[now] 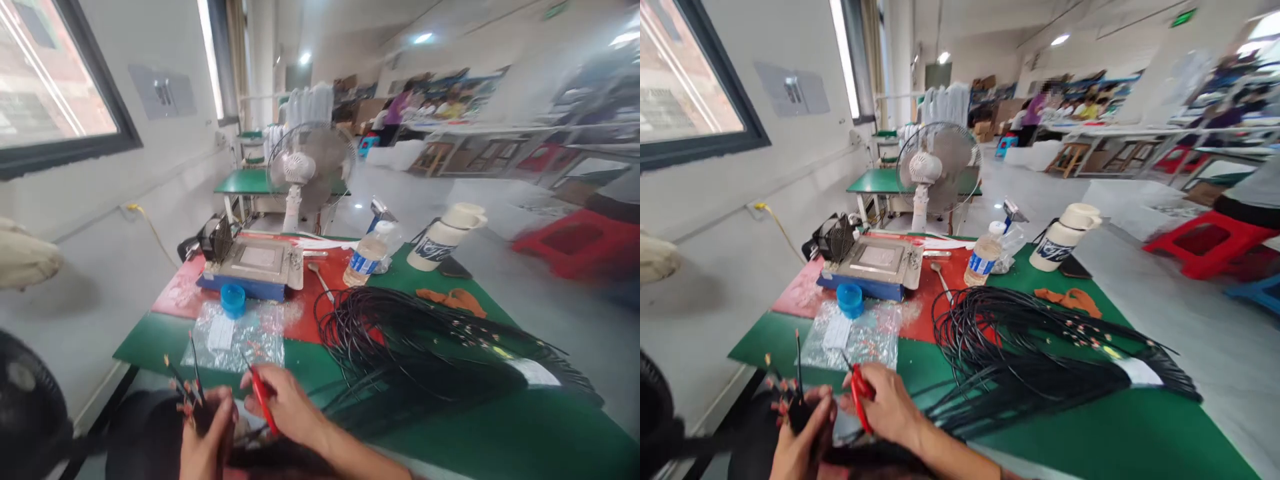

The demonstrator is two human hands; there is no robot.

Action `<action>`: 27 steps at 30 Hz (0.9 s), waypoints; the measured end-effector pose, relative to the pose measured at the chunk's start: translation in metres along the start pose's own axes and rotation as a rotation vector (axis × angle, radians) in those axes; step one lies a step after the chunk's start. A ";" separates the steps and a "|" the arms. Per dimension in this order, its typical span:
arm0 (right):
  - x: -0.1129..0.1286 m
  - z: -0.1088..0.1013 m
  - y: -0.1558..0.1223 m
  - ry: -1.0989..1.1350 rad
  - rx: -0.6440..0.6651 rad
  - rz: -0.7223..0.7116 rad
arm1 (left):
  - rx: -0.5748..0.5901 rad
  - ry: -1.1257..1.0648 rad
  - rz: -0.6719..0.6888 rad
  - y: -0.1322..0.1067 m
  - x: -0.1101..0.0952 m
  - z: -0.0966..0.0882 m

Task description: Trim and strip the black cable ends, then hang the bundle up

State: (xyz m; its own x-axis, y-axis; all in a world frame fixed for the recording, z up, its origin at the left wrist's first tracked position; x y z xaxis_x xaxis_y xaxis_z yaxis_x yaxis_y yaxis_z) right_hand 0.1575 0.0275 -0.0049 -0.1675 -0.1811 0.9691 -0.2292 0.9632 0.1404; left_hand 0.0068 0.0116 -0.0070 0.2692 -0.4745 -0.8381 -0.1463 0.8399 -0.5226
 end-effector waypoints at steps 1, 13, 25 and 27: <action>0.002 -0.003 -0.001 -0.098 0.014 -0.029 | 0.023 -0.028 -0.025 0.001 -0.002 0.001; -0.009 -0.010 -0.008 -0.401 0.262 -0.017 | 0.147 -0.042 -0.001 0.008 -0.014 0.016; -0.012 -0.021 0.005 -0.432 0.299 0.022 | 0.134 0.037 -0.005 0.021 -0.011 0.016; -0.014 -0.022 0.006 -0.433 0.294 0.030 | 0.121 0.053 -0.006 0.025 -0.009 0.016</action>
State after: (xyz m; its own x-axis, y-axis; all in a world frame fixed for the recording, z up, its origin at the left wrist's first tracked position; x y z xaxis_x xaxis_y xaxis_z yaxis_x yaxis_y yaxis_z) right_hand 0.1797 0.0406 -0.0131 -0.5447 -0.2801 0.7904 -0.4676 0.8839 -0.0090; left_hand 0.0160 0.0409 -0.0105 0.2182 -0.4899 -0.8440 -0.0282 0.8613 -0.5073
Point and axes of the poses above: each hand's wrist, its own y-axis towards the middle knuckle, its own z-axis out of the palm, x = y × z, the point moved 2 cm from there along y, towards the middle knuckle, and after that the axes turned 7 degrees about -z, right-handed, at the moved point
